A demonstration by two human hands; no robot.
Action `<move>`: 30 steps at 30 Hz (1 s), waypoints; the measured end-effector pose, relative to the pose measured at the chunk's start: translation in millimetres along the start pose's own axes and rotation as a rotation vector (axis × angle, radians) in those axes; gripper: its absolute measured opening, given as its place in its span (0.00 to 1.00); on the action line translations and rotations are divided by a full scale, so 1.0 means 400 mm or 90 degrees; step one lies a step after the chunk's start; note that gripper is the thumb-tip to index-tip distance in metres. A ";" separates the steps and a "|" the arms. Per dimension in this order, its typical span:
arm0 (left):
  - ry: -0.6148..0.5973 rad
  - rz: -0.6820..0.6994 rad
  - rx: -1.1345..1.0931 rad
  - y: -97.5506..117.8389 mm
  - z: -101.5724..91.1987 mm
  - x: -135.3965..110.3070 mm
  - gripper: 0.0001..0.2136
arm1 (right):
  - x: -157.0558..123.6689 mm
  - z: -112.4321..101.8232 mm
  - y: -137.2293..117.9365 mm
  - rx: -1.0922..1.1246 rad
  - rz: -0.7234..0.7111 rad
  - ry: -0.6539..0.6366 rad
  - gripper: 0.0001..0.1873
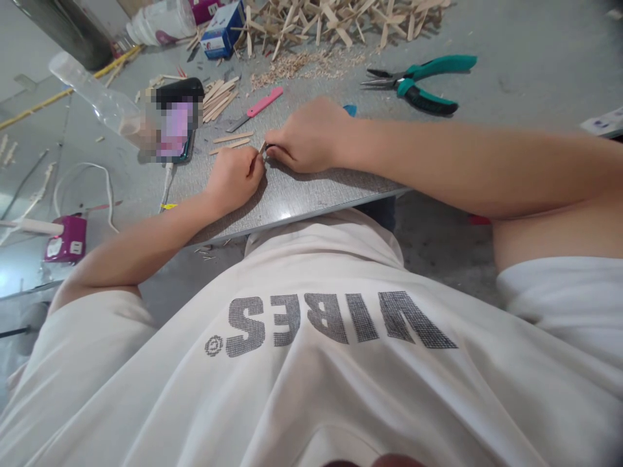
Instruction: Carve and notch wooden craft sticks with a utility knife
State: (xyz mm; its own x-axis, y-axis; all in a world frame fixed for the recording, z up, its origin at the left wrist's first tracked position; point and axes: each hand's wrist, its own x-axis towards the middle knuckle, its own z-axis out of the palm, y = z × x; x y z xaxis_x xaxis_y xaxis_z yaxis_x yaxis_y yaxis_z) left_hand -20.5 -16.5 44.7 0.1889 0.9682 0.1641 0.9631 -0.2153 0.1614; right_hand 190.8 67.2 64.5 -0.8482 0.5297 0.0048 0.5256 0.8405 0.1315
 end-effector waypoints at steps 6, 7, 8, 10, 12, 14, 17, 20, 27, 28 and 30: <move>0.000 0.002 -0.040 0.011 -0.008 -0.005 0.19 | 0.001 0.000 -0.007 0.021 0.012 0.015 0.32; 0.002 -0.001 -0.047 0.012 -0.008 -0.005 0.19 | 0.002 0.001 -0.007 0.025 0.013 0.015 0.31; 0.005 -0.007 -0.055 0.013 -0.009 -0.004 0.19 | 0.002 0.001 -0.006 0.028 0.015 0.016 0.31; 0.011 -0.018 -0.071 0.012 -0.010 0.001 0.19 | 0.001 0.002 -0.005 0.030 0.019 0.023 0.31; 0.011 -0.023 -0.091 0.008 -0.012 0.010 0.20 | 0.000 0.003 -0.002 0.031 0.029 0.028 0.31; 0.010 -0.022 -0.108 0.000 -0.012 0.018 0.20 | -0.002 0.003 0.000 0.035 0.039 0.027 0.31; 0.012 -0.022 -0.119 -0.011 -0.013 0.028 0.20 | -0.002 0.001 0.001 0.042 0.049 0.019 0.34; 0.014 -0.017 -0.110 -0.016 -0.014 0.031 0.19 | -0.002 -0.002 0.001 0.040 0.054 0.005 0.37; -0.015 -0.033 -0.097 -0.010 -0.026 0.036 0.16 | -0.002 -0.005 0.015 0.049 0.034 0.003 0.31; -0.025 -0.040 -0.115 -0.009 -0.028 0.037 0.16 | -0.001 -0.005 0.017 0.050 0.032 0.000 0.31; -0.039 -0.040 -0.145 -0.008 -0.031 0.039 0.16 | 0.001 -0.005 0.022 0.044 0.034 -0.011 0.34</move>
State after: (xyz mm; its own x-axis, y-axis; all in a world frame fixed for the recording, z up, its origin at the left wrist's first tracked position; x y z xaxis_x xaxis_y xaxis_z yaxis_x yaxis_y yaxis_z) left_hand -23.2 -2.4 58.9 0.1479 0.9850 0.0885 0.9066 -0.1708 0.3858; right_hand 195.0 74.3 67.7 -0.8183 0.5747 -0.0068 0.5733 0.8170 0.0624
